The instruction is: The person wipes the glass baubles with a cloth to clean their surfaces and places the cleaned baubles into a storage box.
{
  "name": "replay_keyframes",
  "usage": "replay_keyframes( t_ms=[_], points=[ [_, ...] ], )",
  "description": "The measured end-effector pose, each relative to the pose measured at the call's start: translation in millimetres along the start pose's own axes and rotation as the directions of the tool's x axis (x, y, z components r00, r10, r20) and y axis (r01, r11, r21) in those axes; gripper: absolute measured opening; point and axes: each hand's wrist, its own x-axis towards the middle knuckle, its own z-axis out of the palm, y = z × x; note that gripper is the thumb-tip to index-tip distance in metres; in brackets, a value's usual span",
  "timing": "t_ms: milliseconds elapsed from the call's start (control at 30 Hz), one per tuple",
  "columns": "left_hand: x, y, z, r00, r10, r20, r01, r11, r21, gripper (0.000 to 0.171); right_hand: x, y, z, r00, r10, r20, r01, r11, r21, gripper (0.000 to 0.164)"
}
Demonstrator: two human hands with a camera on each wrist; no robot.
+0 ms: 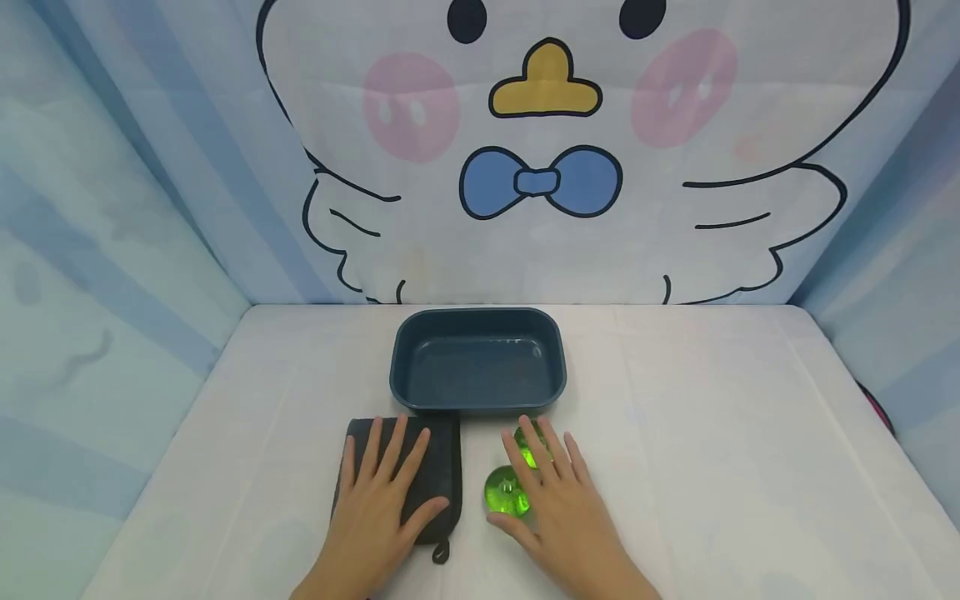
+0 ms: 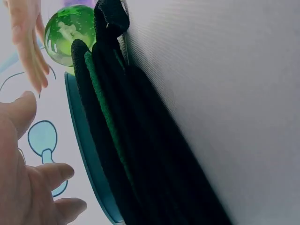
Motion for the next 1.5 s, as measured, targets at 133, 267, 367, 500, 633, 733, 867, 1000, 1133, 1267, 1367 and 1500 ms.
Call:
replay_keyframes(
  t_ms=[133, 267, 367, 500, 633, 733, 867, 1000, 1133, 1267, 1367, 1500],
  points=[
    [4.0, 1.4, 1.9, 1.0, 0.016, 0.009, -0.016, 0.999, -0.05, 0.076, 2.1, -3.1, -0.9, 0.999, 0.008, 0.052, -0.011, 0.998, 0.059, 0.086],
    [7.2, 2.3, 2.8, 1.0, 0.027, 0.012, -0.025, 0.996, -0.09, 0.072, 5.3, -4.8, 0.2, 0.997, -0.006, 0.081, -0.002, 0.995, 0.102, 0.084],
    [8.6, 2.7, 2.9, 0.999, 0.025, 0.027, -0.022, 0.994, -0.105, 0.069, 7.3, -6.0, 1.2, 0.997, -0.024, 0.076, 0.017, 0.995, 0.101, 0.081],
    [10.5, 3.5, 2.6, 0.999, 0.018, 0.04, -0.013, 0.994, -0.113, 0.067, 8.7, -7.8, 1.5, 0.997, -0.047, 0.065, 0.042, 0.996, 0.083, 0.075],
    [14.1, 4.9, 3.3, 0.999, 0.003, 0.044, 0.001, 0.997, -0.08, 0.066, 10.4, -8.3, 3.0, 0.996, -0.081, 0.044, 0.078, 0.994, 0.081, 0.068],
    [16.4, 7.3, 3.9, 0.999, -0.008, 0.043, 0.011, 0.998, -0.057, 0.065, 11.6, -8.7, 4.5, 0.993, -0.115, 0.019, 0.113, 0.991, 0.073, 0.062],
    [18.1, 11.5, 4.8, 0.999, -0.02, 0.046, 0.022, 0.999, -0.05, 0.065, 11.1, -9.1, 4.7, 0.989, -0.148, 0.009, 0.147, 0.988, 0.05, 0.055],
    [20.0, 13.6, 7.0, 0.997, -0.035, 0.066, 0.038, 0.998, -0.041, 0.066, 10.6, -8.8, 3.9, 0.986, -0.166, 0.022, 0.165, 0.985, 0.042, 0.053],
    [21.1, 14.1, 9.0, 0.996, -0.037, 0.08, 0.038, 0.999, -0.011, 0.068, 10.3, -8.7, 4.5, 0.982, -0.189, 0.014, 0.188, 0.981, 0.045, 0.054],
    [23.4, 14.4, 10.0, 0.997, -0.04, 0.06, 0.039, 0.999, 0.007, 0.067, 10.9, -8.2, 5.6, 0.977, -0.212, -0.01, 0.212, 0.976, 0.044, 0.054],
    [25.6, 14.2, 10.3, 0.998, -0.05, 0.038, 0.05, 0.999, 0.006, 0.065, 12.4, -8.4, 6.2, 0.974, -0.226, -0.028, 0.227, 0.973, 0.033, 0.054],
    [27.3, 14.0, 9.4, 0.997, -0.067, 0.042, 0.066, 0.998, 0.016, 0.066, 14.8, -9.9, 5.0, 0.971, -0.238, -0.02, 0.239, 0.97, 0.039, 0.054]
  ],
)
